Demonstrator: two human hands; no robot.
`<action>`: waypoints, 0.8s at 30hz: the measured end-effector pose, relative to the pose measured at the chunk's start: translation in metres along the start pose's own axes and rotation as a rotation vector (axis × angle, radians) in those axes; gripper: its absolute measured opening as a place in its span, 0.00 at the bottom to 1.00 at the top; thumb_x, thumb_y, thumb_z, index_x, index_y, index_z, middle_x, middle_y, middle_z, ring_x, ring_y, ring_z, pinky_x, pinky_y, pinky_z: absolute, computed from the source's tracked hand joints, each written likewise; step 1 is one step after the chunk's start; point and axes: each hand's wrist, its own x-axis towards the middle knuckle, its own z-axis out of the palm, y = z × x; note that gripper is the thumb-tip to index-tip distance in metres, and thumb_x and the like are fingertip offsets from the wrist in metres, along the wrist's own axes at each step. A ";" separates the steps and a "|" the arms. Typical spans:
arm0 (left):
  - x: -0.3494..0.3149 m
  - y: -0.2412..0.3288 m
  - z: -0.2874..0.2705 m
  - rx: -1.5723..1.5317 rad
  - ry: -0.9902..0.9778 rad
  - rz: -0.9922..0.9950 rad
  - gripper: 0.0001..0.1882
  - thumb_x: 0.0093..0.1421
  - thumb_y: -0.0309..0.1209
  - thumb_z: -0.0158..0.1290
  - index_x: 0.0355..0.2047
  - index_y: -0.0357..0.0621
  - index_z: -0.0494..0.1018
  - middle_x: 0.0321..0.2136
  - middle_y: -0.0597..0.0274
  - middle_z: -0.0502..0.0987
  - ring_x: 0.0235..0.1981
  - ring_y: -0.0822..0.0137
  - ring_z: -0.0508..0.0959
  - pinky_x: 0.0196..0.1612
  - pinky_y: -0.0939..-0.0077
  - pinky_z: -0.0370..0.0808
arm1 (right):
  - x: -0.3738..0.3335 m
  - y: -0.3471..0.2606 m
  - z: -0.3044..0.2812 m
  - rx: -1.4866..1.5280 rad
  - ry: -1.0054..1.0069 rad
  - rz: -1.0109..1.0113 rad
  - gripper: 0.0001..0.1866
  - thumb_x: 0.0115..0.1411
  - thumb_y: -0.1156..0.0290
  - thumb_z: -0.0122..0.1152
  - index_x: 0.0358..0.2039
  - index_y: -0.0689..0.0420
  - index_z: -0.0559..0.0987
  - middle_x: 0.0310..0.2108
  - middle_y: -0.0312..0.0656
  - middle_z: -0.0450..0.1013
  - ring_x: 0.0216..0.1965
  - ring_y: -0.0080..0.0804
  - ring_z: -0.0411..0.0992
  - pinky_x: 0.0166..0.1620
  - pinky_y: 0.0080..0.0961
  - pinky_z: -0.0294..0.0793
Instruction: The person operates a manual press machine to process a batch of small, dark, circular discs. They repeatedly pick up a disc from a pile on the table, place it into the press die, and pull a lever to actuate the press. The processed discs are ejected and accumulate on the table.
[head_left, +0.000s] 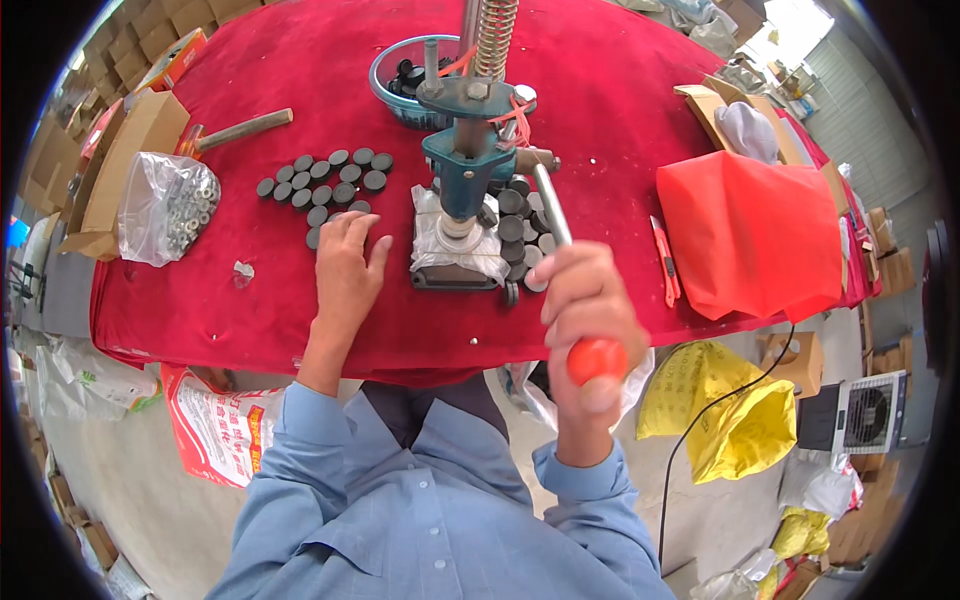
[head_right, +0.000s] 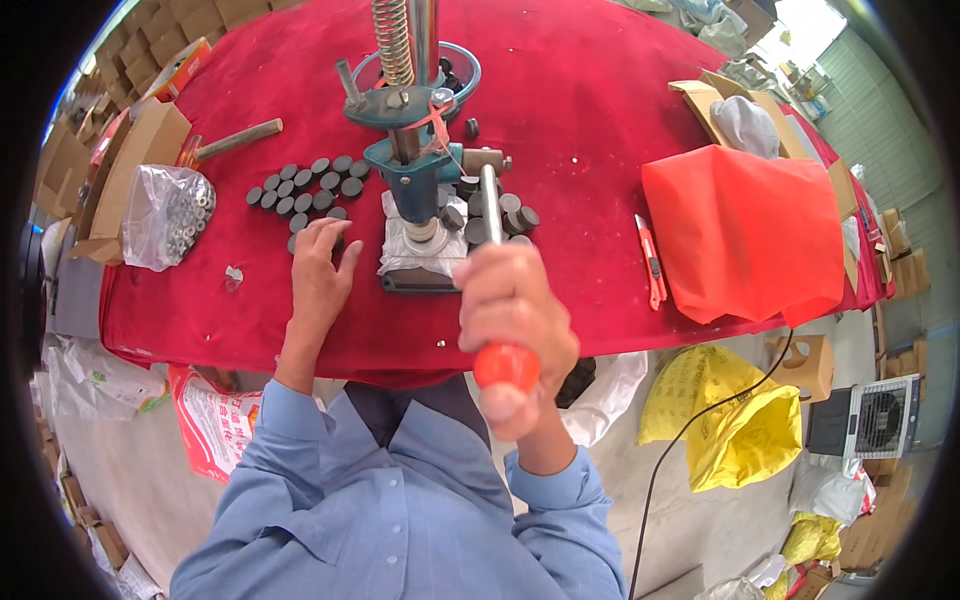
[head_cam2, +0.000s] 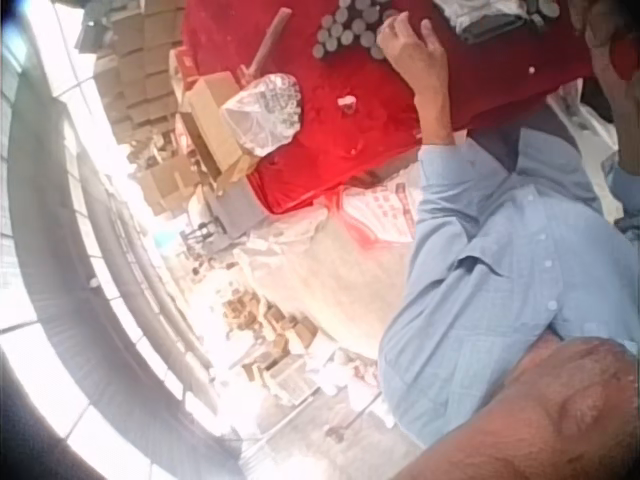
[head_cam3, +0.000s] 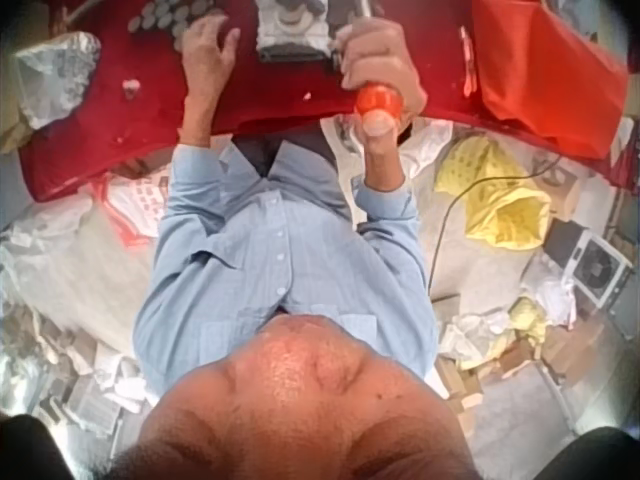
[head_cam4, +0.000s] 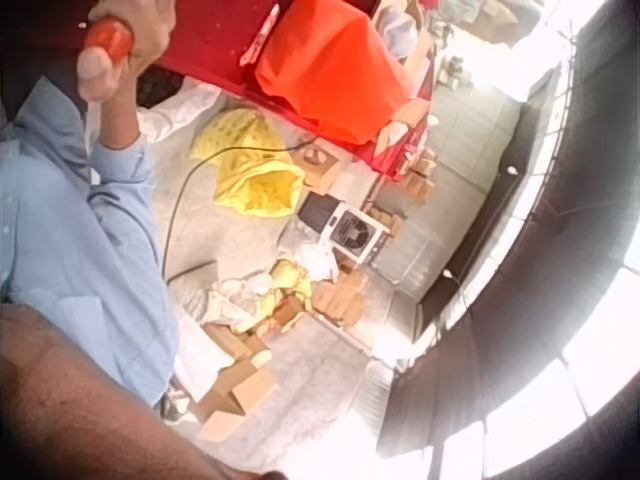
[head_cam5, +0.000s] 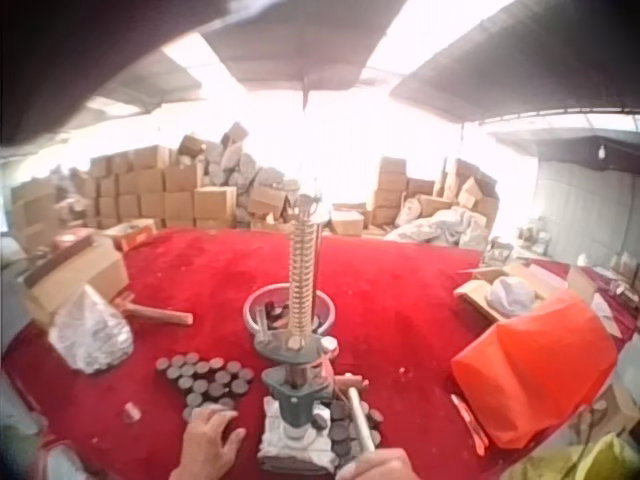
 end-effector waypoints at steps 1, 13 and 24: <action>-0.002 -0.009 -0.004 0.095 -0.013 0.005 0.18 0.60 0.26 0.65 0.50 0.37 0.79 0.51 0.49 0.78 0.51 0.48 0.76 0.58 0.57 0.73 | -0.014 0.001 0.005 -0.002 0.050 0.021 0.29 0.64 0.41 0.56 0.27 0.59 0.77 0.29 0.44 0.73 0.42 0.50 0.75 0.44 0.42 0.75; -0.025 -0.025 -0.011 -0.135 -0.041 -0.137 0.20 0.58 0.27 0.67 0.52 0.43 0.83 0.47 0.51 0.81 0.49 0.52 0.79 0.53 0.60 0.77 | -0.017 -0.005 0.002 -0.024 0.027 0.078 0.30 0.64 0.38 0.56 0.28 0.57 0.77 0.31 0.45 0.74 0.47 0.51 0.73 0.48 0.45 0.74; 0.007 0.032 0.003 -0.401 -0.033 -0.125 0.26 0.52 0.26 0.72 0.52 0.39 0.80 0.39 0.55 0.85 0.34 0.63 0.83 0.37 0.70 0.81 | 0.006 -0.012 -0.008 -0.056 -0.068 0.085 0.28 0.63 0.42 0.57 0.27 0.59 0.77 0.30 0.45 0.74 0.45 0.50 0.75 0.49 0.45 0.74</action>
